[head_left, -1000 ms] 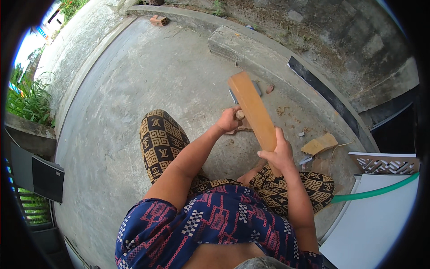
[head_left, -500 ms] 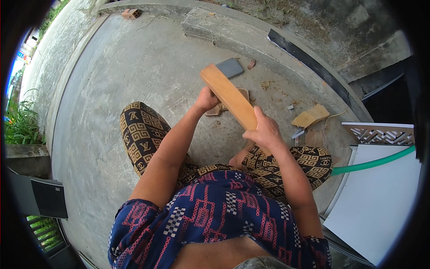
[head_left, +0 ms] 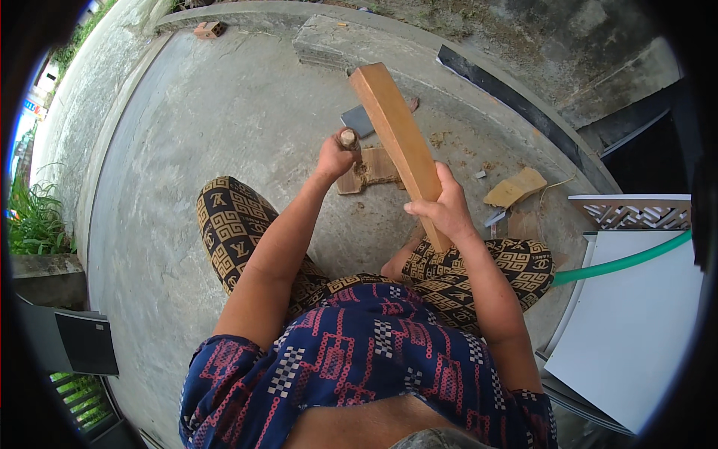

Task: Chiseling a piece of wood held in the lap.

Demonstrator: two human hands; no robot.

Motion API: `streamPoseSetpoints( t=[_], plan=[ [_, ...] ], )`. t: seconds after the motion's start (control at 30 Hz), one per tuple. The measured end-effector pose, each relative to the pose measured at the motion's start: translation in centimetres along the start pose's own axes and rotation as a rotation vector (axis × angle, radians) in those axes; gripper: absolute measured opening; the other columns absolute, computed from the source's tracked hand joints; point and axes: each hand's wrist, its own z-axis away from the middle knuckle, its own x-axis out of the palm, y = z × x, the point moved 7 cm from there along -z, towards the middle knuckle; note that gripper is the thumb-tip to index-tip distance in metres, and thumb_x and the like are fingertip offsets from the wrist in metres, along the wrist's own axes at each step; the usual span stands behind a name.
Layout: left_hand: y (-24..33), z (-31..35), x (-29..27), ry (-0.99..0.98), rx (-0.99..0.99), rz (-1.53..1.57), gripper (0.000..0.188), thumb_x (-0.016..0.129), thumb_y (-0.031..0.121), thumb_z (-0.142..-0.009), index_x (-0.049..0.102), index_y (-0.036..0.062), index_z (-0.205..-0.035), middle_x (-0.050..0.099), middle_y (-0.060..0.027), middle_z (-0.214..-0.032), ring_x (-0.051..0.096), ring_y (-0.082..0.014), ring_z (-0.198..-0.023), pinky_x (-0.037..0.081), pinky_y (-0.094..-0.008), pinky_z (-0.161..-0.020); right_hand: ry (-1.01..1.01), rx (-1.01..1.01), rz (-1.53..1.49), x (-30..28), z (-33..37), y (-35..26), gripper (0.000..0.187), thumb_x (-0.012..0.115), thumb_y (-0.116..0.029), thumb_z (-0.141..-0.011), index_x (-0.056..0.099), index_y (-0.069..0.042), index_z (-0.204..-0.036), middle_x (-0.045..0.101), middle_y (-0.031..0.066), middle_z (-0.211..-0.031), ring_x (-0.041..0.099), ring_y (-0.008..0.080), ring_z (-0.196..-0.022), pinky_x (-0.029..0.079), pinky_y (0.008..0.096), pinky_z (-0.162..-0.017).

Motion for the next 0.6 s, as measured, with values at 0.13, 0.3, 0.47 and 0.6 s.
streamPoseSetpoints(
  t=[0.13, 0.3, 0.47, 0.6],
  plan=[
    [-0.4, 0.8, 0.7, -0.016, -0.033, -0.147, 0.035, 0.066, -0.006, -0.067, 0.059, 0.0053, -0.100, 0.064, -0.0006, -0.085, 0.060, -0.0109, -0.081, 0.051, -0.0291, -0.078, 0.007, 0.008, 0.052, 0.0, -0.1, 0.2, 0.070, 0.077, -0.019, -0.061, 0.048, -0.001, -0.123, 0.063, 0.0122, -0.101, 0.063, 0.0234, -0.091, 0.050, 0.0345, -0.081],
    [1.9, 2.4, 1.9, -0.003, -0.022, -0.369, 0.053, 0.070, 0.010, -0.065, 0.059, 0.0109, -0.117, 0.068, -0.0189, -0.097, 0.065, -0.0347, -0.095, 0.051, -0.0394, -0.084, -0.004, -0.097, 0.099, 0.2, 0.9, -0.4, 0.072, 0.076, -0.017, -0.063, 0.046, -0.001, -0.127, 0.061, 0.0104, -0.105, 0.060, 0.0202, -0.096, 0.048, 0.0342, -0.085],
    [2.8, 3.3, 3.4, 0.037, 0.078, -0.448, 0.041, 0.071, 0.018, -0.073, 0.063, 0.0084, -0.112, 0.067, -0.0189, -0.102, 0.064, -0.0368, -0.096, 0.051, -0.0428, -0.084, -0.008, -0.180, 0.265, 0.5, 1.5, -0.4, 0.082, 0.077, -0.020, -0.060, 0.041, -0.001, -0.131, 0.063, 0.0146, -0.107, 0.063, 0.0251, -0.098, 0.048, 0.0349, -0.086],
    [0.7, 2.2, 3.3, 0.055, 0.247, -0.679, 0.035, 0.067, 0.030, -0.080, 0.066, 0.0077, -0.106, 0.067, -0.0191, -0.102, 0.065, -0.0368, -0.094, 0.052, -0.0447, -0.080, -0.109, -0.030, 0.627, 1.6, 1.1, 1.4, 0.084, 0.077, -0.020, -0.058, 0.040, 0.000, -0.131, 0.065, 0.0158, -0.102, 0.065, 0.0286, -0.094, 0.050, 0.0368, -0.083]
  ],
)
